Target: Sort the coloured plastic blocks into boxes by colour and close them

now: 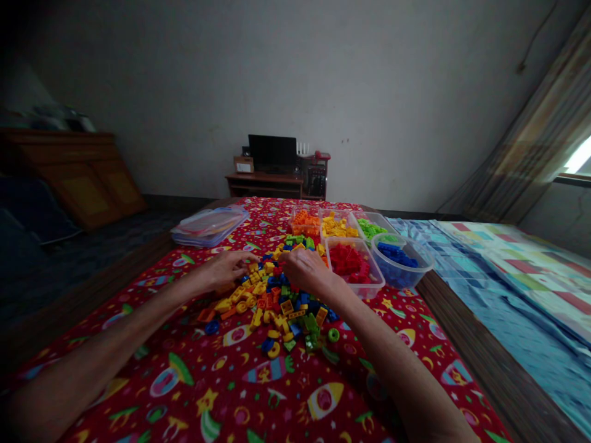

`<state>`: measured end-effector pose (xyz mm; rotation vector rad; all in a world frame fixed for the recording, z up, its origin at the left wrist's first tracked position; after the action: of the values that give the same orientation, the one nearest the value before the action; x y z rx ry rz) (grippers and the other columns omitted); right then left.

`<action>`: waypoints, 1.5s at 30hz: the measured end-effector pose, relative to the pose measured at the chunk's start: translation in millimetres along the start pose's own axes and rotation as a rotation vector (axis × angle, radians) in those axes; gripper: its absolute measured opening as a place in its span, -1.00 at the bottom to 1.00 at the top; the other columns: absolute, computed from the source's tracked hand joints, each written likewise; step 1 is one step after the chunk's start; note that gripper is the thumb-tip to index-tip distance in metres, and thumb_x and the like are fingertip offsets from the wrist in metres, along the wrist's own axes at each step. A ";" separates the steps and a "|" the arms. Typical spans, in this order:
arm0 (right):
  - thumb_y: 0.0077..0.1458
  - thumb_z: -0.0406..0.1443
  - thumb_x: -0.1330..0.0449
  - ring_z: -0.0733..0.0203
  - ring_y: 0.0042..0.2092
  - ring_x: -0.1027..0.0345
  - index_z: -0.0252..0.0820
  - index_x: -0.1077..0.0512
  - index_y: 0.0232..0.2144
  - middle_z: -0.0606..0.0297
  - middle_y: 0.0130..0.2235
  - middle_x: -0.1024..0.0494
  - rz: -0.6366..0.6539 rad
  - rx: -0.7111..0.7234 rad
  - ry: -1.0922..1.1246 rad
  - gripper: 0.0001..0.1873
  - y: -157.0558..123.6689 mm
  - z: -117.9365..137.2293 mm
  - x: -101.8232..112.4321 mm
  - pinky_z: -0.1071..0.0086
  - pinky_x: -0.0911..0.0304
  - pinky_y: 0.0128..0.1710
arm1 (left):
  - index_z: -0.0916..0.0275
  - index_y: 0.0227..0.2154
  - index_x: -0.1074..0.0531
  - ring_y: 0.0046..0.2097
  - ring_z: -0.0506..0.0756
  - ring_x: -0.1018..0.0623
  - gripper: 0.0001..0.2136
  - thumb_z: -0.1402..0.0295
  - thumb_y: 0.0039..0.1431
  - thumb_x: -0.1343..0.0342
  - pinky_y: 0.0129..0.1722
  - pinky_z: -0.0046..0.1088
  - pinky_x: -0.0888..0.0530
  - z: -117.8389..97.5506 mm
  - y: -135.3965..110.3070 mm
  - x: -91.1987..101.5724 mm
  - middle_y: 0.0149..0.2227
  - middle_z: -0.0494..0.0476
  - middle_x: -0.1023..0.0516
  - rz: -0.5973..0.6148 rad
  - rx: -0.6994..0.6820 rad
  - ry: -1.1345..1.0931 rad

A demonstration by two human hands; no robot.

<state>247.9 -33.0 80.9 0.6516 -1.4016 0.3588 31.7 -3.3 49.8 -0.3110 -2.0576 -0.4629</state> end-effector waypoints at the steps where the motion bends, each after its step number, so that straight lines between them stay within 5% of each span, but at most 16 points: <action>1: 0.12 -0.42 0.04 0.38 -0.56 0.00 -0.25 -0.45 -0.37 0.26 -0.51 -0.41 0.012 -0.006 -0.003 -0.75 0.6 2.0 0.4 0.39 0.21 -0.53 | 0.16 -0.24 -0.52 -0.39 0.09 -0.51 -0.66 0.38 -0.11 0.00 -0.35 -0.46 -0.43 0.9 0.1 0.5 -0.41 0.04 -0.58 -0.003 0.021 -0.018; 8: 0.12 -0.42 0.01 0.19 -0.26 -0.35 -0.22 -0.45 -0.19 0.08 -0.22 -0.53 -0.008 0.144 0.008 -0.72 32.7 25.0 -20.2 0.42 -0.08 -0.37 | 0.14 -0.35 -0.54 -0.29 0.14 -0.53 -0.76 0.25 -0.10 -0.08 -0.30 -0.42 -0.46 4.3 -2.4 -4.6 -0.31 0.08 -0.61 0.001 0.018 -0.137; 14: 0.08 -0.46 -0.01 0.19 -0.28 -0.33 -0.32 -0.46 -0.14 0.07 -0.31 -0.53 -0.014 0.140 0.020 -0.68 52.4 23.5 -45.3 0.40 -0.13 -0.31 | 0.19 -0.54 -0.50 -0.39 0.11 -0.50 -0.86 0.25 -0.13 -0.12 -0.33 -0.43 -0.44 11.4 2.0 -6.8 -0.47 0.07 -0.56 -0.078 0.019 -0.064; 20: 0.10 -0.37 -0.13 0.27 -0.34 -0.30 -0.31 -0.39 -0.04 0.18 -0.36 -0.52 -0.145 0.116 0.229 -0.65 38.4 12.4 -24.3 0.45 -0.08 -0.33 | 0.24 -0.47 -0.45 -0.37 0.11 -0.53 -0.73 0.11 -0.13 -0.16 -0.30 -0.38 -0.45 2.8 2.2 -2.5 -0.45 0.06 -0.55 -0.082 0.084 -0.379; 25: 0.14 -0.29 -0.12 0.31 -0.39 -0.26 -0.30 -0.46 -0.17 0.22 -0.43 -0.48 -0.163 0.152 0.240 -0.76 34.4 11.4 -20.2 0.46 -0.03 -0.37 | 0.25 -0.31 -0.34 -0.36 0.13 -0.56 -0.56 0.00 -0.15 -0.18 -0.37 -0.36 -0.46 -6.0 1.3 -8.6 -0.41 0.11 -0.58 -0.061 0.180 -0.636; 28: 0.18 -0.25 -0.08 0.33 -0.42 -0.23 -0.29 -0.46 -0.26 0.24 -0.44 -0.46 -0.218 0.129 0.223 -0.77 33.7 2.9 -18.4 0.46 -0.03 -0.37 | 0.25 -0.23 -0.34 -0.36 0.13 -0.57 -0.52 -0.06 -0.05 -0.08 -0.37 -0.35 -0.48 -6.4 1.7 -7.3 -0.36 0.15 -0.59 -0.083 0.143 -0.578; 31: 0.17 -0.22 -0.09 0.35 -0.46 -0.19 -0.27 -0.46 -0.35 0.29 -0.50 -0.43 -0.236 0.041 0.209 -0.76 34.0 -18.0 -9.3 0.46 -0.02 -0.40 | 0.25 -0.25 -0.43 -0.24 0.16 -0.56 -0.57 -0.02 0.04 0.01 -0.24 -0.34 -0.48 0.1 0.3 5.8 -0.26 0.18 -0.59 -0.109 0.069 -0.265; 34: 0.14 -0.24 -0.11 0.36 -0.49 -0.19 -0.28 -0.47 -0.40 0.27 -0.51 -0.45 -0.230 -0.095 0.136 -0.77 38.1 -54.0 4.8 0.47 0.00 -0.44 | 0.24 -0.19 -0.48 -0.16 0.17 -0.54 -0.58 0.04 0.07 0.04 -0.13 -0.36 -0.44 17.1 -5.0 24.6 -0.17 0.16 -0.58 0.016 0.082 0.022; 40: 0.12 -0.30 -0.08 0.17 -0.30 -0.38 -0.35 -0.52 -0.27 0.02 -0.29 -0.57 -0.241 -0.419 -0.067 -0.74 53.5 -138.2 29.1 0.43 -0.13 -0.35 | 0.22 0.02 -0.39 -0.09 0.20 -0.53 -0.46 0.15 -0.08 -0.13 -0.13 -0.42 -0.44 51.9 -21.7 46.9 -0.09 0.18 -0.55 0.364 0.160 0.254; 45: 0.19 -0.24 -0.03 0.11 -0.18 -0.39 -0.40 -0.42 -0.04 -0.04 -0.17 -0.55 -0.364 -0.359 -0.061 -0.60 51.8 -135.4 26.8 0.39 -0.16 -0.25 | 0.22 0.13 -0.25 -0.31 0.16 -0.57 -0.31 0.19 -0.14 -0.18 -0.37 -0.41 -0.49 50.1 -25.5 29.2 -0.13 0.21 -0.54 0.518 0.314 0.185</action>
<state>328.0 86.5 112.9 0.6066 -1.3290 -0.1999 -31.6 -3.0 47.0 -0.5658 -1.7478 0.1422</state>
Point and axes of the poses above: each hand's wrist, its own y-axis towards the middle knuckle, its own x-axis out of the back of the hand, z = x × y, the point moved 2 cm from there along y, towards the middle knuckle
